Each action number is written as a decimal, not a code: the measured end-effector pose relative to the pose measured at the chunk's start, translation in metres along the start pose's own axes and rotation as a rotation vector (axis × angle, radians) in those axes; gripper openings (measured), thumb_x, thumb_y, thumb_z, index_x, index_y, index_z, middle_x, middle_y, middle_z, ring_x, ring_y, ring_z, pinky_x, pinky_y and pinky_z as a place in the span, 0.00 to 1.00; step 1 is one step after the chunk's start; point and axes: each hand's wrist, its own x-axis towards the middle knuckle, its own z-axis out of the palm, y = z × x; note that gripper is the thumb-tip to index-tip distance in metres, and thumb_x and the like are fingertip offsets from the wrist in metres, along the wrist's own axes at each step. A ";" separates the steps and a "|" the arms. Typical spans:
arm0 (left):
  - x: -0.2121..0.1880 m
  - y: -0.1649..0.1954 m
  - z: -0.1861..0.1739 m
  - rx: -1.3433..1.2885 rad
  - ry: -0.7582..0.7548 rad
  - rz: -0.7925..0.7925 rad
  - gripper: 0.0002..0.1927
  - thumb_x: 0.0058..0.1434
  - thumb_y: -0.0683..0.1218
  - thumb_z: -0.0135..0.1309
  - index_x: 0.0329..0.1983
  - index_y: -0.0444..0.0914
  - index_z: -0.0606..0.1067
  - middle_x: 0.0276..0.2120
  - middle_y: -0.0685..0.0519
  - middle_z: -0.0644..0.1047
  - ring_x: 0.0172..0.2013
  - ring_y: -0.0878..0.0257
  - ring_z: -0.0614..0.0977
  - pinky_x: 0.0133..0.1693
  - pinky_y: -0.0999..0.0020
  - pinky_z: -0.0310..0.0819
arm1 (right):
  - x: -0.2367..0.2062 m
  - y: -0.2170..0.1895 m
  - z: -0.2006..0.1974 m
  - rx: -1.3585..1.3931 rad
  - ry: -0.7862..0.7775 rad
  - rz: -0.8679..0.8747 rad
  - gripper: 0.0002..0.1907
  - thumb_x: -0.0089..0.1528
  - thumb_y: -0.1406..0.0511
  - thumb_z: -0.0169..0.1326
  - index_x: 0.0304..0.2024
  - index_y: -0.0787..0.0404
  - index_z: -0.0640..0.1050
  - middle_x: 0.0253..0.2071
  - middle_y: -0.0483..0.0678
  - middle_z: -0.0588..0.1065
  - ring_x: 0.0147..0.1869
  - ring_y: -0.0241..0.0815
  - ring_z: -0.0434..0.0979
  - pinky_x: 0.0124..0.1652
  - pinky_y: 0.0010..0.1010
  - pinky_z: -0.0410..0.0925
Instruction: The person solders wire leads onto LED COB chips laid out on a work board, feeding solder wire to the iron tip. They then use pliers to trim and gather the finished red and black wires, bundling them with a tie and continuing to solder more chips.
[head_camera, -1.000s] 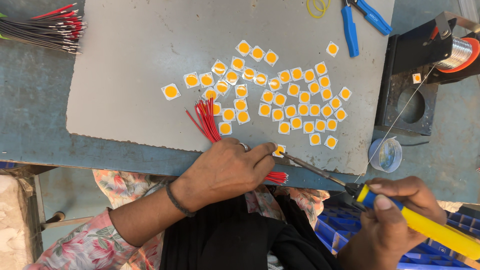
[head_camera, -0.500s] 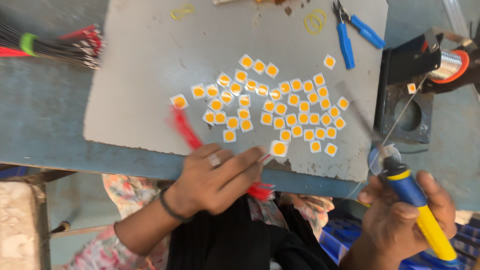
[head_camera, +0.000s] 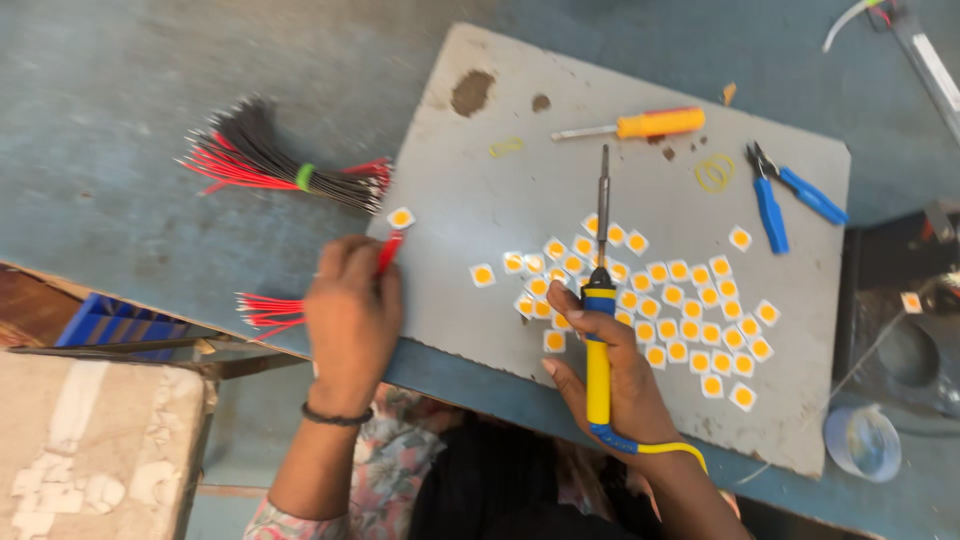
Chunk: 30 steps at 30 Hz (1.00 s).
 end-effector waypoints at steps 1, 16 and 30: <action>0.004 0.000 0.001 -0.013 -0.034 -0.014 0.08 0.59 0.37 0.59 0.41 0.34 0.77 0.46 0.45 0.78 0.36 0.46 0.81 0.36 0.56 0.75 | 0.008 -0.004 0.004 -0.078 -0.007 -0.010 0.29 0.60 0.74 0.59 0.58 0.55 0.61 0.68 0.57 0.70 0.73 0.56 0.71 0.65 0.39 0.64; -0.036 0.081 0.055 -0.038 -0.463 0.473 0.07 0.54 0.37 0.52 0.36 0.33 0.72 0.37 0.42 0.72 0.30 0.49 0.79 0.36 0.58 0.76 | -0.038 -0.003 -0.016 -0.372 0.126 0.107 0.27 0.60 0.74 0.61 0.56 0.57 0.65 0.64 0.53 0.75 0.64 0.49 0.79 0.54 0.34 0.75; -0.022 0.065 0.015 -0.418 -0.292 0.175 0.10 0.60 0.35 0.57 0.45 0.30 0.77 0.43 0.41 0.76 0.39 0.43 0.81 0.40 0.54 0.76 | -0.053 0.009 -0.010 -0.117 0.065 -0.081 0.22 0.63 0.80 0.50 0.56 0.59 0.63 0.65 0.59 0.73 0.65 0.49 0.80 0.58 0.32 0.74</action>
